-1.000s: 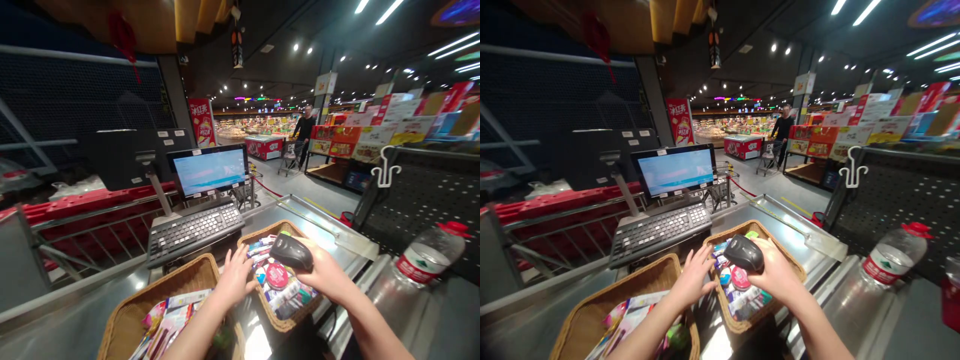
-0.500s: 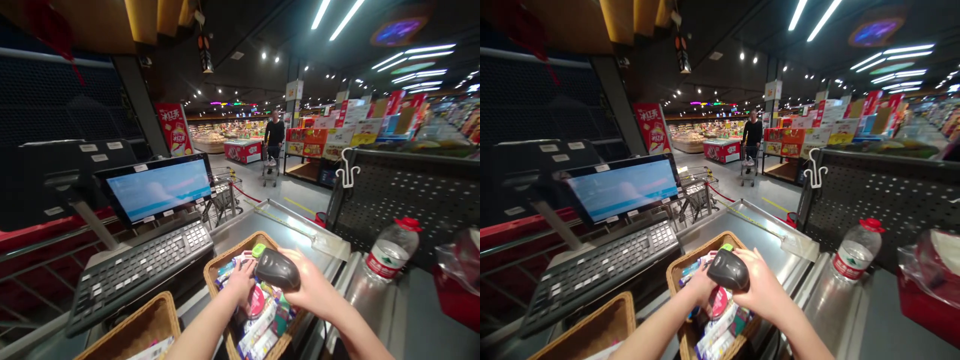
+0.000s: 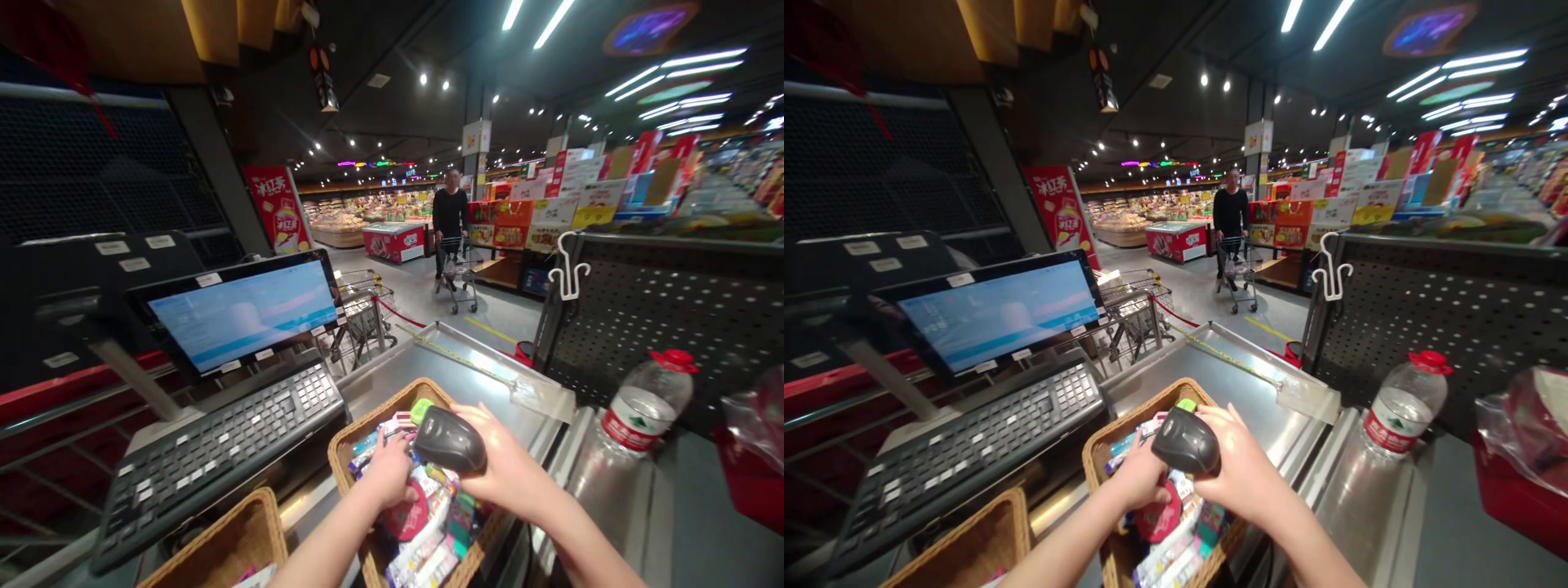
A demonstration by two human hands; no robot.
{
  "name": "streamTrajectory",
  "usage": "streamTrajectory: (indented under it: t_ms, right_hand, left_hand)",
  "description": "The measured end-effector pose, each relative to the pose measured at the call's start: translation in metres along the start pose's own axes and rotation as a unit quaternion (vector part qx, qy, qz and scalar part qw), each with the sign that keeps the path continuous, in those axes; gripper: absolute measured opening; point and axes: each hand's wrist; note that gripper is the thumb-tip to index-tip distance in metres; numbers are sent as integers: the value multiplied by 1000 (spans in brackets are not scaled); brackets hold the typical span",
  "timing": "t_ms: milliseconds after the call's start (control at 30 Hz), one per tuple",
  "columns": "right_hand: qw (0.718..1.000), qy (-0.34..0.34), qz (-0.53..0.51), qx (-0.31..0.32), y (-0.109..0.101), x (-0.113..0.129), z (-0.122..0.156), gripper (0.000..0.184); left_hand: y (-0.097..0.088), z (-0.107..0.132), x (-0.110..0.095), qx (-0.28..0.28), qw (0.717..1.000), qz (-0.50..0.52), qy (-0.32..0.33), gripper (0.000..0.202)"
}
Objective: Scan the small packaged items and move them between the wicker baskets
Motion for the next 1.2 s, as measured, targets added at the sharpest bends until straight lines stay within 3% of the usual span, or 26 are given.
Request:
streamTrajectory:
  t_ms: [100,267,467,600,733,1200]
  right_hand:
    - [999,7,17,28,3,0,-1,56]
    - [999,6,35,32,10,3,0,58]
    - [999,-12,39,30,13,14,1,55]
    - [999,-15,40,18,15,20,0,60]
    - [999,-4,40,3,21,21,1,66]
    - [996,-52,69,-16,28,33,-7,62]
  left_hand:
    - [-11,13,4,16,1000,15,-18,26]
    - [-14,32,8,7,999,32,-11,16]
    - [-21,53,17,-102,992,56,-39,9]
    - [-44,71,26,-198,978,36,-51,10]
    - [-68,91,30,-261,963,7,-61,13]
    - [-111,130,39,-372,921,16,-115,22]
Point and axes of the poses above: each hand's wrist, its own z-axis away from the middle knuckle, its own y-axis out of the palm, x = y × z, and after that the axes turned 3 degrees about -y, right-handed
